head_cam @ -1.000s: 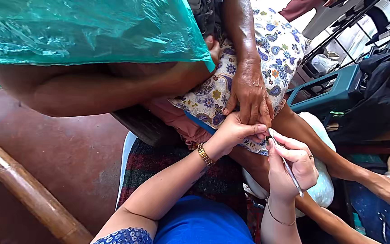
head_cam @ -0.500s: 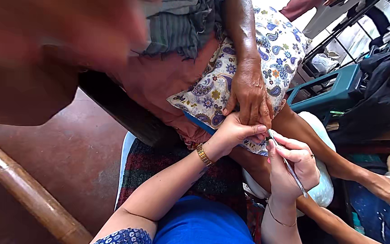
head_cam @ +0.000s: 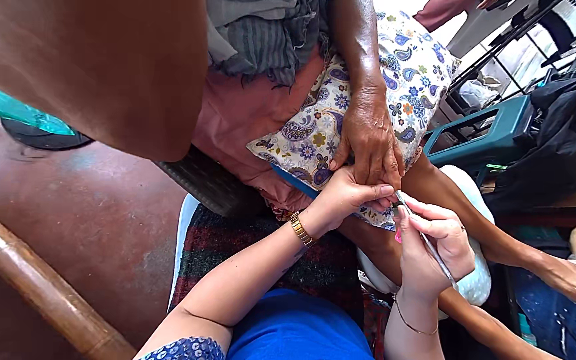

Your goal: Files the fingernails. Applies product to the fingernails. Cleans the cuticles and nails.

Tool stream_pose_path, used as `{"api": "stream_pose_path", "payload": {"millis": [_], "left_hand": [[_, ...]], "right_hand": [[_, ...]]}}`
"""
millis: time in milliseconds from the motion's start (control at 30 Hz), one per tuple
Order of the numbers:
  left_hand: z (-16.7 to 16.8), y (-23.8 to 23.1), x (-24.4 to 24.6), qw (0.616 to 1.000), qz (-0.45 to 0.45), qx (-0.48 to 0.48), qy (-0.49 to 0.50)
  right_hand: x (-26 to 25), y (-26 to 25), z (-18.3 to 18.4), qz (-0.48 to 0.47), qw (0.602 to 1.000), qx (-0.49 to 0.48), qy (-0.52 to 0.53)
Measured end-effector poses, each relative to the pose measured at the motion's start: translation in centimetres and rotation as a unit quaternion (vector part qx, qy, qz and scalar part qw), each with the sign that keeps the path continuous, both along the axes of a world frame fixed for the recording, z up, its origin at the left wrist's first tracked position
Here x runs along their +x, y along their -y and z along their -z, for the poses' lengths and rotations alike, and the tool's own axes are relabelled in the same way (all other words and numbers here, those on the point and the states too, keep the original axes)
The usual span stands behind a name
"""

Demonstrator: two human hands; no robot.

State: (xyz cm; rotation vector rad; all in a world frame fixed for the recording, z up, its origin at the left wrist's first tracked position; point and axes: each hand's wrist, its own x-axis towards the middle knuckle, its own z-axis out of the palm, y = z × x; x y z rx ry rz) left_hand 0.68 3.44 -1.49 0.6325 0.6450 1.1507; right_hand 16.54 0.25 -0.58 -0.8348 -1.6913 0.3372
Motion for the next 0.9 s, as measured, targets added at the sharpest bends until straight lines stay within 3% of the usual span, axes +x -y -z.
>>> {"api": "stream_pose_path", "payload": {"millis": [600, 800, 900], "left_hand": [[0.0, 0.0, -0.2, 1.0, 0.002, -0.005, 0.003], [0.0, -0.1, -0.1, 1.0, -0.001, -0.005, 0.002], [-0.1, -0.1, 0.0, 0.999, -0.007, -0.021, -0.025]], "right_hand": [[-0.3, 0.2, -0.4, 0.012, 1.0, -0.016, -0.001], [-2.4, -1.2, -2.0, -0.033, 0.98, -0.033, -0.195], [-4.7, -4.3, -1.7, -0.038, 0.98, -0.033, -0.195]]}}
